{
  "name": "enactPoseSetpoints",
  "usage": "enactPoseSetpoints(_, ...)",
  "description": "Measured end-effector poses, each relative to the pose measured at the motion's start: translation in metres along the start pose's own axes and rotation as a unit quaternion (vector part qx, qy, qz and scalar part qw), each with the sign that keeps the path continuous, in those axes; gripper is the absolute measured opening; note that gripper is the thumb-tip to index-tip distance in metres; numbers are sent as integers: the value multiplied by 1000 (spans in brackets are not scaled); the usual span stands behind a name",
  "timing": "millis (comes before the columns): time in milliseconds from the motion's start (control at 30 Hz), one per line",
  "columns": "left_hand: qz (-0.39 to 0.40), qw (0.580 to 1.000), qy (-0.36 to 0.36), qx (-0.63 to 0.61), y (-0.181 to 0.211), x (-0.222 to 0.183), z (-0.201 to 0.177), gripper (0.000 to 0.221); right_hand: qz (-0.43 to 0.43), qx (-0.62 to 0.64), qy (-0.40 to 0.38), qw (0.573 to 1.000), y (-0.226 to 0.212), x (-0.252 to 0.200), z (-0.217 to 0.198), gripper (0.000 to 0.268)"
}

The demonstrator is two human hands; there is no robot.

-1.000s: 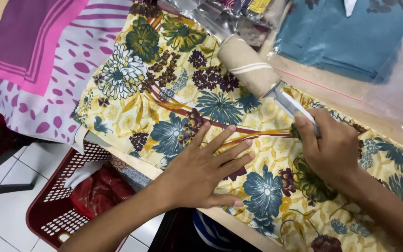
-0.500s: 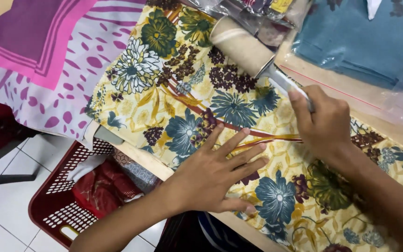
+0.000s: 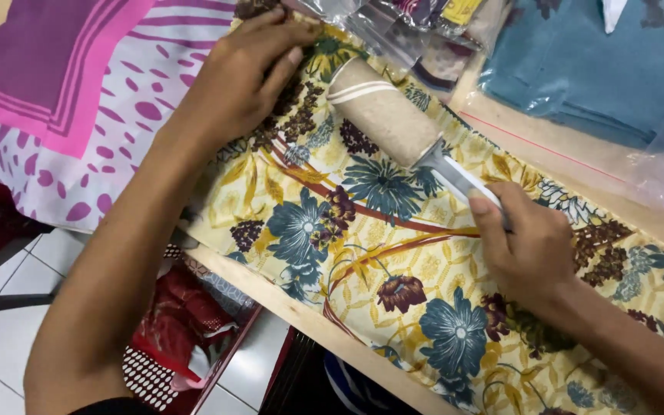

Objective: Using a lint roller to remove lint and debris from a floral patterned scarf

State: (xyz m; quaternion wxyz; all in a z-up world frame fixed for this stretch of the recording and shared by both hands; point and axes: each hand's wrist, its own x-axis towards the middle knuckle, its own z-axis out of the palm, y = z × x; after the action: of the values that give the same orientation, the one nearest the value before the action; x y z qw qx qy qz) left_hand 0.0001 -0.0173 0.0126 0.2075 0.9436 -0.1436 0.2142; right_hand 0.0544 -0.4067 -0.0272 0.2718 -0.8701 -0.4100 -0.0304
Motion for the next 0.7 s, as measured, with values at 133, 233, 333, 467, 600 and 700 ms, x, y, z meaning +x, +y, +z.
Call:
enactPoseSetpoints(133, 45, 989, -43, 134, -20, -6, 16, 41, 2, 4, -30, 1000, 2, 3, 13, 30)
enactPoseSetpoints(233, 7, 984, -77, 160, -17, -13, 19, 47, -69, -27, -75, 994, -8, -11, 17, 33)
enactPoseSetpoints(333, 69, 969, -45, 233, -26, -10, 19, 45, -117, -4, -112, 987, -31, -17, 10, 31)
enactPoseSetpoints(467, 70, 969, -51, 231, -26, -11, 20, 46, -238, -11, -136, 962, -56, -38, 17, 34)
enactPoseSetpoints(600, 80, 962, -37, 257, -25, -11, 20, 44, -364, -5, -101, 926, -86, -44, 5, 39)
enactPoseSetpoints(700, 72, 971, -48, 222, -25, -12, 19, 45, -333, 44, -98, 937, -77, -46, 12, 42)
